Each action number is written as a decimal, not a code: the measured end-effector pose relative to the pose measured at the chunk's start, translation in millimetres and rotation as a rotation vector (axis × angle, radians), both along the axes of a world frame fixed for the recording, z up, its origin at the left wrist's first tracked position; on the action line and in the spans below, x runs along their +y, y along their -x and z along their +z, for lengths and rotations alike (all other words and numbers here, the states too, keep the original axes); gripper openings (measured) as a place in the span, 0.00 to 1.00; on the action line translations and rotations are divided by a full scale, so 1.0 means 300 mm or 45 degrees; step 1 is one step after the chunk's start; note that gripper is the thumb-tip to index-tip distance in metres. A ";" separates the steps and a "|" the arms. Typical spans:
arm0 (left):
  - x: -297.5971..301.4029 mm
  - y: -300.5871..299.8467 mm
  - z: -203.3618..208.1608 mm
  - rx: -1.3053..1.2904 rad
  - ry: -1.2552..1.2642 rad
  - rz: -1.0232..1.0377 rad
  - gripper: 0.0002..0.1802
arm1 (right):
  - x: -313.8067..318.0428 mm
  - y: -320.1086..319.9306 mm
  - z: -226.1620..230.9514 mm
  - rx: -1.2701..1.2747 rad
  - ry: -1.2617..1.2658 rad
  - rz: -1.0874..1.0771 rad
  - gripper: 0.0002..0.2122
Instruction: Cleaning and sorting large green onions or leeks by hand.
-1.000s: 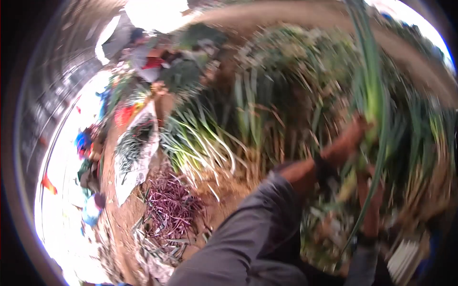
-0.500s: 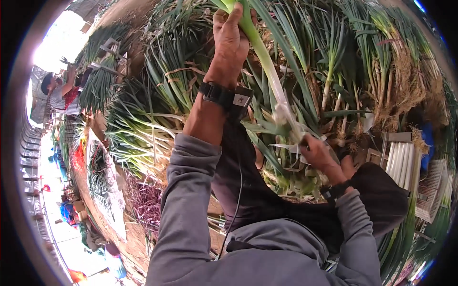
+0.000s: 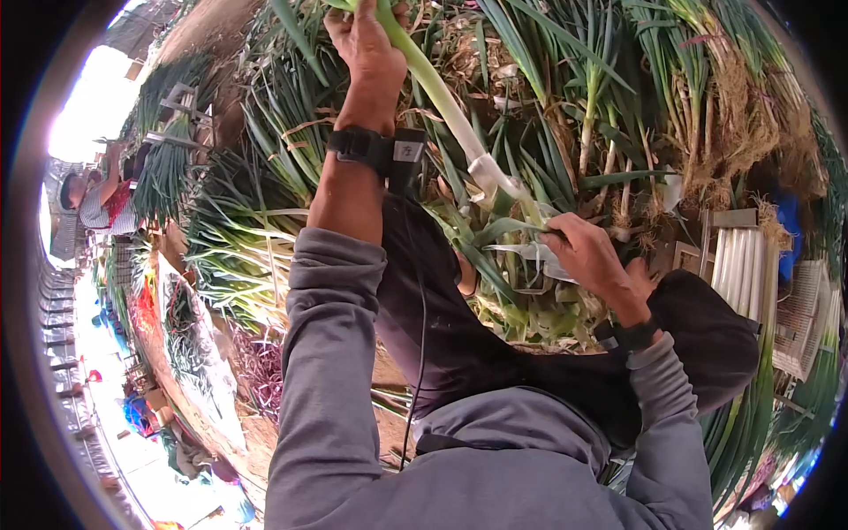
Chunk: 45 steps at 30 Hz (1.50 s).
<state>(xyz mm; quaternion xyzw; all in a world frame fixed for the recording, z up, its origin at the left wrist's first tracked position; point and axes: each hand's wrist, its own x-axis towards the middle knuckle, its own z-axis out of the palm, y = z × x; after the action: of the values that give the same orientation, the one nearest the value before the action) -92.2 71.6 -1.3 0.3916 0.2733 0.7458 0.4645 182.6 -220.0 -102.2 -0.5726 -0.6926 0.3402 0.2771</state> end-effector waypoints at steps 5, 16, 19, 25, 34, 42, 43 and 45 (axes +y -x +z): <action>0.051 -0.082 -0.026 -0.097 0.031 0.129 0.23 | -0.257 -0.164 -0.624 -0.900 0.415 0.578 0.06; -0.057 -0.092 0.011 -0.128 -0.067 0.118 0.25 | 0.193 0.180 0.102 -0.079 -0.443 -0.269 0.12; -0.062 -0.120 0.021 -0.208 -0.098 0.081 0.25 | 0.274 0.223 0.082 -0.343 -0.212 -0.102 0.13; -0.038 -0.064 0.011 -0.104 -0.188 0.035 0.22 | 0.253 0.211 0.039 -0.211 -0.319 -0.212 0.16; -0.020 -0.080 0.002 -0.062 -0.123 0.107 0.19 | 0.280 0.204 0.040 -0.429 -0.441 0.043 0.10; 0.020 -0.021 -0.076 0.032 -0.059 0.215 0.18 | 0.040 0.102 -0.163 -0.376 -0.415 0.171 0.06; 0.022 -0.061 -0.090 0.013 -0.002 0.161 0.17 | 0.006 0.086 -0.208 -0.459 -0.400 0.120 0.06; -0.015 -0.122 -0.073 0.004 -0.062 0.097 0.17 | -0.021 0.053 -0.223 -0.524 -0.364 0.076 0.07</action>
<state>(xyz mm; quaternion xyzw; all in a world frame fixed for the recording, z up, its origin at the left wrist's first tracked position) -55.7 67.0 -23.1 0.3934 0.2705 0.7686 0.4258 166.9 -226.3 -169.2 -0.5640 -0.7921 0.1231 0.1981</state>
